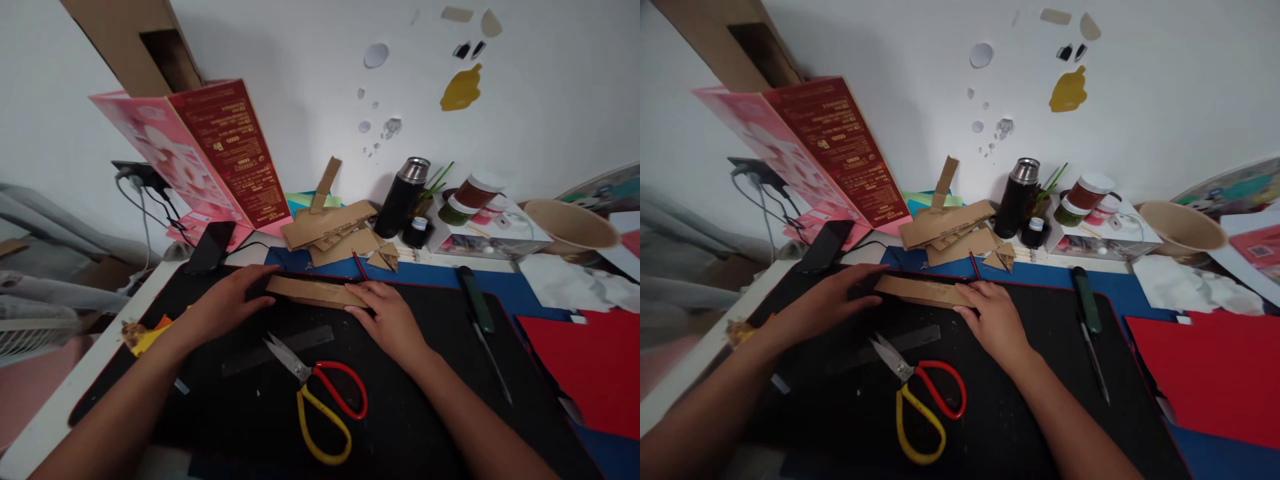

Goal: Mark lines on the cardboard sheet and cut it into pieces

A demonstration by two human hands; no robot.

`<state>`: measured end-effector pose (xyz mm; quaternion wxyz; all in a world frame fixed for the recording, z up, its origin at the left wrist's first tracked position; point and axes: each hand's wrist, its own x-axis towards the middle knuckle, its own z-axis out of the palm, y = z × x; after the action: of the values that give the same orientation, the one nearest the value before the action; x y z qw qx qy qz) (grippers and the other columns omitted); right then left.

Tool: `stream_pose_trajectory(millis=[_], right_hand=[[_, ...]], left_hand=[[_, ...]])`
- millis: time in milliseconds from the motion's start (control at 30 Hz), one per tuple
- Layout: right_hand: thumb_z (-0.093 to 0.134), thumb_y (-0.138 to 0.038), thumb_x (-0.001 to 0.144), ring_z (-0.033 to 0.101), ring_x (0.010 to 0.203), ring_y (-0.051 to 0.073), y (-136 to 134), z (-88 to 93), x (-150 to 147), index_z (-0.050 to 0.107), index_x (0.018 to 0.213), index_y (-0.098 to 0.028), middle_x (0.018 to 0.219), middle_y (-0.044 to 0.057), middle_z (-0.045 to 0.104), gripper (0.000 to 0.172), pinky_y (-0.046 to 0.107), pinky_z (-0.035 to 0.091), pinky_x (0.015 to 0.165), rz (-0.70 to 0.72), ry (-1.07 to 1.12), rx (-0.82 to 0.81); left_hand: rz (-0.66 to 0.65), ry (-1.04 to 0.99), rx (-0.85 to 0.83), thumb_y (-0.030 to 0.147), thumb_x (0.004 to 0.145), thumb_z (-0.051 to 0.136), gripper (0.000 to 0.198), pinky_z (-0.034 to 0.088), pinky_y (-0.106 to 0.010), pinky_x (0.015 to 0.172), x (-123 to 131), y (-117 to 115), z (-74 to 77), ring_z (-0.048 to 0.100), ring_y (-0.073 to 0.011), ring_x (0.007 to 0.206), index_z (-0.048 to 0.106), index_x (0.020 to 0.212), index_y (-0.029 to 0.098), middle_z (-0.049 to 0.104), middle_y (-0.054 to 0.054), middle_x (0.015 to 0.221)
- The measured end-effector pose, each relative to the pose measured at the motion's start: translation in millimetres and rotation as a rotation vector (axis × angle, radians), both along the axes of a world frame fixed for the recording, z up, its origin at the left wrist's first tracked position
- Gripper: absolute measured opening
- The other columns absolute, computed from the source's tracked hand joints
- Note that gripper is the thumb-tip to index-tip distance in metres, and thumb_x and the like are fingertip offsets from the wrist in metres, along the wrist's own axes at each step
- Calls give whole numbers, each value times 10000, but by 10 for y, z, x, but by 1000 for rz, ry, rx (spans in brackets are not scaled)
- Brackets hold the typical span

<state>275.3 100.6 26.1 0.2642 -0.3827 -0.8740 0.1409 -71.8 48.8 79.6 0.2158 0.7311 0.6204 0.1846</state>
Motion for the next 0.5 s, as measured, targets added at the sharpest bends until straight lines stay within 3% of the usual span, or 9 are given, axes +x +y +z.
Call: stream_pose_trajectory(millis=[167, 500], right_hand=[[739, -257, 1007, 728, 1125, 331, -3, -36, 6, 730, 1352, -214, 1231, 126, 772, 348, 522, 600, 980, -8, 33, -17], [690, -330, 1026, 732, 1138, 341, -32, -26, -8, 718, 1345, -260, 1241, 119, 775, 328, 535, 600, 984, -42, 69, -33]], left_hand=[[-15, -64, -60, 504, 936, 644, 617, 513, -456, 1142, 67, 43, -63, 669, -310, 1312, 597, 1505, 272, 694, -71, 1472], [-76, -92, -146, 566, 924, 658, 503, 548, -387, 1020, -17, 303, -27, 732, -283, 1131, 741, 1319, 266, 790, -48, 1273]])
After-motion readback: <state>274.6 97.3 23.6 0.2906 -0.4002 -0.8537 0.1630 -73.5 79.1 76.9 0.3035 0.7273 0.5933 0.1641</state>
